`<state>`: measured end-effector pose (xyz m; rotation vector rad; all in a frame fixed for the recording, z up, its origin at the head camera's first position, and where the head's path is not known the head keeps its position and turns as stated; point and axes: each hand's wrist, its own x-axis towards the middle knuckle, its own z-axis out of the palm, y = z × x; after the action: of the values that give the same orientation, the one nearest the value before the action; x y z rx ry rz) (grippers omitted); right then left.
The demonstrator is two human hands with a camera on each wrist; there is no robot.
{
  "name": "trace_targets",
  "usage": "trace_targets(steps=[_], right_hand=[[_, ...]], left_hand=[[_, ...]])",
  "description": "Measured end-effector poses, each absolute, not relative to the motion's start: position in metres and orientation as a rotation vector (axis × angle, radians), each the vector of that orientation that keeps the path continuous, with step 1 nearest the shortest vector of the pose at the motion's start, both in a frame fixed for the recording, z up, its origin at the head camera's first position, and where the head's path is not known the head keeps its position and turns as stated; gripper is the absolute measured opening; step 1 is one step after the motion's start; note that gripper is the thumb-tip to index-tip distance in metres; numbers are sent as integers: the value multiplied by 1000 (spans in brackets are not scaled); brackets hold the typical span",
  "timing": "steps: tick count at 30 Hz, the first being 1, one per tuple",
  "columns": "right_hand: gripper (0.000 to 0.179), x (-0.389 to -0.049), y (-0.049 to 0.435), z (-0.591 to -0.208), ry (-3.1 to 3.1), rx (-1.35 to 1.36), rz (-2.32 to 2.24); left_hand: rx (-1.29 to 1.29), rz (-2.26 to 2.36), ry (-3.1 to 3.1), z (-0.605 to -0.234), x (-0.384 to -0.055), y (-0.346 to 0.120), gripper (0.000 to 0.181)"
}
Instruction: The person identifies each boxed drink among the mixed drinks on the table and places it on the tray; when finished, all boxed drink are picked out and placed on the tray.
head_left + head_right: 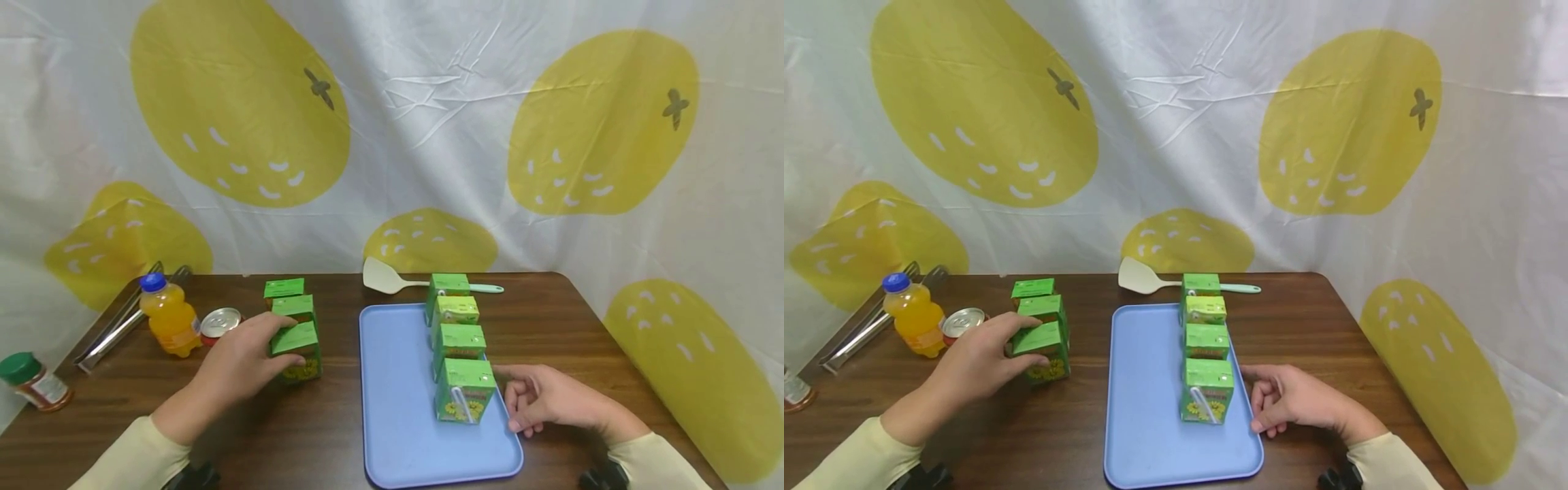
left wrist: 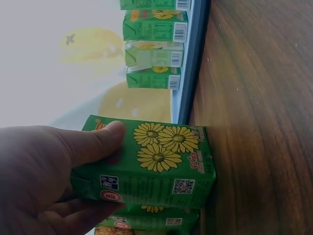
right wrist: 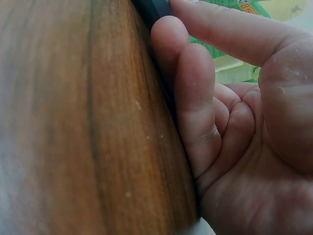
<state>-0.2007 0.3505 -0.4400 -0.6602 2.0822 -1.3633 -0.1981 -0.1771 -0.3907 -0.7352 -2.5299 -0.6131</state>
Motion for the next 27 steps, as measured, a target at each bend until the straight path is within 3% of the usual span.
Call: trace_targets(steps=[27], right_hand=[[97,-201,351,-442,2063,-718,-1395]], left_hand=[[-829,-808,-2447,-381,-205,-139,48]])
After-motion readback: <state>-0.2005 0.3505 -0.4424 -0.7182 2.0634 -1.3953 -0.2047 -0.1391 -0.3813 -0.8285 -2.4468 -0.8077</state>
